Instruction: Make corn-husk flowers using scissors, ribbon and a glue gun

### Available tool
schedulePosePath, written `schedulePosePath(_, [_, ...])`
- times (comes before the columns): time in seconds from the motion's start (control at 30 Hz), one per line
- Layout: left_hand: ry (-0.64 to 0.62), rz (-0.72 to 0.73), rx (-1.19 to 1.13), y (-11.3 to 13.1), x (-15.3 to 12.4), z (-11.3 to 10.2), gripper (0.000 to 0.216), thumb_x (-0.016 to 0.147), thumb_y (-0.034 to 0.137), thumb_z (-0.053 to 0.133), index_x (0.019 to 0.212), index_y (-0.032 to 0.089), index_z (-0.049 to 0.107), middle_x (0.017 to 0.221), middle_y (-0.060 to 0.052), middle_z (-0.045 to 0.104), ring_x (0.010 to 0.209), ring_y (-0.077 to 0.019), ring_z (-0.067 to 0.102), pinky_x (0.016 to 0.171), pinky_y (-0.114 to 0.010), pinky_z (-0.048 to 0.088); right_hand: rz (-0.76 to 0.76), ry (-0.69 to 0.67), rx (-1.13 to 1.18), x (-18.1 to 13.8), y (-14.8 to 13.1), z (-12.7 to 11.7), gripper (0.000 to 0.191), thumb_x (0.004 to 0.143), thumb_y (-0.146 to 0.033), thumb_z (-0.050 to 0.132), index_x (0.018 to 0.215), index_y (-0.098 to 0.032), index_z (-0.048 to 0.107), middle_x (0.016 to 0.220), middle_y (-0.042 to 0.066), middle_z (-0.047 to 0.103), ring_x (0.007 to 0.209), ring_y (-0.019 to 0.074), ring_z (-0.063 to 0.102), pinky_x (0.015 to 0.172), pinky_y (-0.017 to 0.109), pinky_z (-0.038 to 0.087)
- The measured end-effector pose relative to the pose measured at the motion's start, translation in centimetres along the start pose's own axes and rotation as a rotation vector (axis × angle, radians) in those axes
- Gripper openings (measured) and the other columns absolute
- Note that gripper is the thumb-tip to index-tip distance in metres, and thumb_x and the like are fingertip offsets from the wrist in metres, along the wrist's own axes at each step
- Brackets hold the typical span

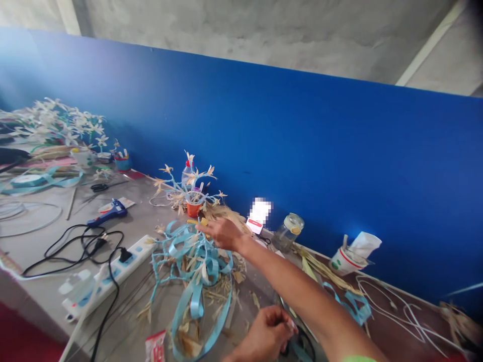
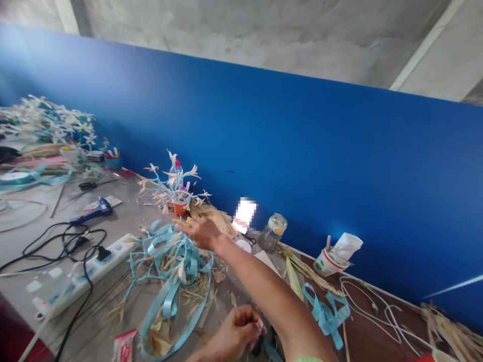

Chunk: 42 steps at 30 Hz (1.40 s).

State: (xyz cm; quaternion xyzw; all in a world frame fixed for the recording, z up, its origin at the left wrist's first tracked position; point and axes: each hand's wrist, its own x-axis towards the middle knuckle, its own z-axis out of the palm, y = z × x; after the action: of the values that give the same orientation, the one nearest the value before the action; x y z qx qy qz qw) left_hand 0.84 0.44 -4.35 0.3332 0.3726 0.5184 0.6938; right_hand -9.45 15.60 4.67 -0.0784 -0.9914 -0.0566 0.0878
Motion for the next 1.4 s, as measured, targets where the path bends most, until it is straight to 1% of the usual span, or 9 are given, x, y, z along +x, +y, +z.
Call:
schedulePosePath(0.17, [-0.057, 0.030, 0.095, -0.4, -0.2, -0.4, 0.059, 0.051, 0.072, 0.061, 0.057, 0.015, 0.049, 0.038, 0.007, 0.037, 0.034, -0.0040, 0.028, 0.039, -0.024, 0.015, -0.171, -0.056, -0.095, 1.0, -1.2, 1.6, 0.032, 0.085, -0.010, 0.039, 0.107, -0.022, 0.060, 0.095, 0.006, 0.064, 0.076, 0.0175, 0.057, 0.073, 0.032, 0.040])
schedulePosePath(0.37, [0.002, 0.041, 0.054, -0.8, 0.3, -0.7, 0.057, 0.052, 0.071, 0.061, 0.055, 0.016, 0.048, 0.036, 0.007, 0.036, 0.032, -0.0042, 0.026, 0.038, -0.023, 0.014, -0.206, -0.030, -0.049, 0.8, -0.5, 0.9, 0.022, 0.086, -0.012, 0.040, 0.085, -0.016, 0.062, 0.088, 0.008, 0.063, 0.078, 0.0183, 0.055, 0.074, 0.034, 0.040])
schedulePosePath(0.5, [0.017, 0.061, 0.011, -1.3, 0.7, -0.7, 0.058, 0.052, 0.070, 0.062, 0.057, 0.014, 0.051, 0.037, 0.006, 0.037, 0.031, -0.0041, 0.027, 0.038, -0.024, 0.014, -0.066, 0.170, 0.160, -0.5, 0.0, -1.6, 0.023, 0.086, -0.016, 0.040, 0.094, -0.017, 0.062, 0.094, 0.009, 0.062, 0.082, 0.0178, 0.057, 0.076, 0.032, 0.042])
schedulePosePath(0.67, [0.033, 0.048, 0.009, -1.1, 0.7, -0.5, 0.059, 0.047, 0.073, 0.063, 0.056, 0.015, 0.049, 0.037, 0.007, 0.036, 0.031, -0.0044, 0.027, 0.037, -0.024, 0.015, 0.530, 0.666, 1.263, 0.2, -0.3, -3.5, 0.013, 0.077, -0.028, 0.053, 0.076, -0.018, 0.061, 0.068, 0.001, 0.061, 0.064, 0.0140, 0.056, 0.059, 0.025, 0.043])
schedulePosePath(0.77, [0.044, 0.018, 0.029, -0.5, 0.5, -0.3, 0.058, 0.046, 0.071, 0.064, 0.054, 0.016, 0.047, 0.036, 0.007, 0.035, 0.032, -0.0044, 0.026, 0.039, -0.024, 0.014, 0.727, 0.799, 1.559, 1.4, -0.6, -3.5, 0.016, 0.070, -0.034, 0.061, 0.068, -0.018, 0.058, 0.053, -0.003, 0.053, 0.049, 0.0109, 0.048, 0.046, 0.023, 0.037])
schedulePosePath(1.0, [0.040, -0.001, 0.045, -0.6, 0.5, -0.6, 0.056, 0.049, 0.069, 0.065, 0.056, 0.015, 0.049, 0.037, 0.007, 0.036, 0.032, -0.0043, 0.028, 0.039, -0.024, 0.015, 0.783, 1.056, 1.653, 1.8, 2.2, -7.1, 0.018, 0.065, -0.029, 0.067, 0.076, -0.019, 0.056, 0.065, -0.005, 0.057, 0.051, 0.0059, 0.048, 0.046, 0.018, 0.038])
schedulePosePath(1.13, [0.030, 0.007, 0.030, -0.9, 0.6, -0.5, 0.058, 0.047, 0.071, 0.063, 0.056, 0.016, 0.048, 0.036, 0.007, 0.036, 0.031, -0.0044, 0.027, 0.037, -0.024, 0.014, 0.550, 1.320, 1.588, 1.5, 4.6, -10.5, 0.017, 0.069, -0.029, 0.065, 0.077, -0.020, 0.053, 0.065, -0.006, 0.055, 0.047, 0.0045, 0.046, 0.047, 0.019, 0.039])
schedulePosePath(1.23, [0.032, -0.003, 0.042, -0.6, 0.4, -0.4, 0.058, 0.047, 0.072, 0.063, 0.055, 0.017, 0.047, 0.035, 0.008, 0.035, 0.031, -0.0044, 0.027, 0.037, -0.024, 0.015, 0.590, 1.281, 1.484, 1.8, 4.6, -9.9, 0.017, 0.072, -0.032, 0.064, 0.078, -0.020, 0.053, 0.064, -0.005, 0.056, 0.047, 0.0053, 0.047, 0.047, 0.020, 0.040])
schedulePosePath(1.4, [0.017, -0.008, 0.079, -0.1, 0.1, -0.2, 0.057, 0.049, 0.071, 0.062, 0.055, 0.017, 0.046, 0.036, 0.008, 0.036, 0.032, -0.0036, 0.027, 0.038, -0.023, 0.015, 0.788, 1.047, 1.483, 3.0, 3.4, -4.9, 0.019, 0.067, -0.031, 0.066, 0.073, -0.019, 0.053, 0.059, -0.004, 0.057, 0.042, 0.0076, 0.048, 0.042, 0.021, 0.039])
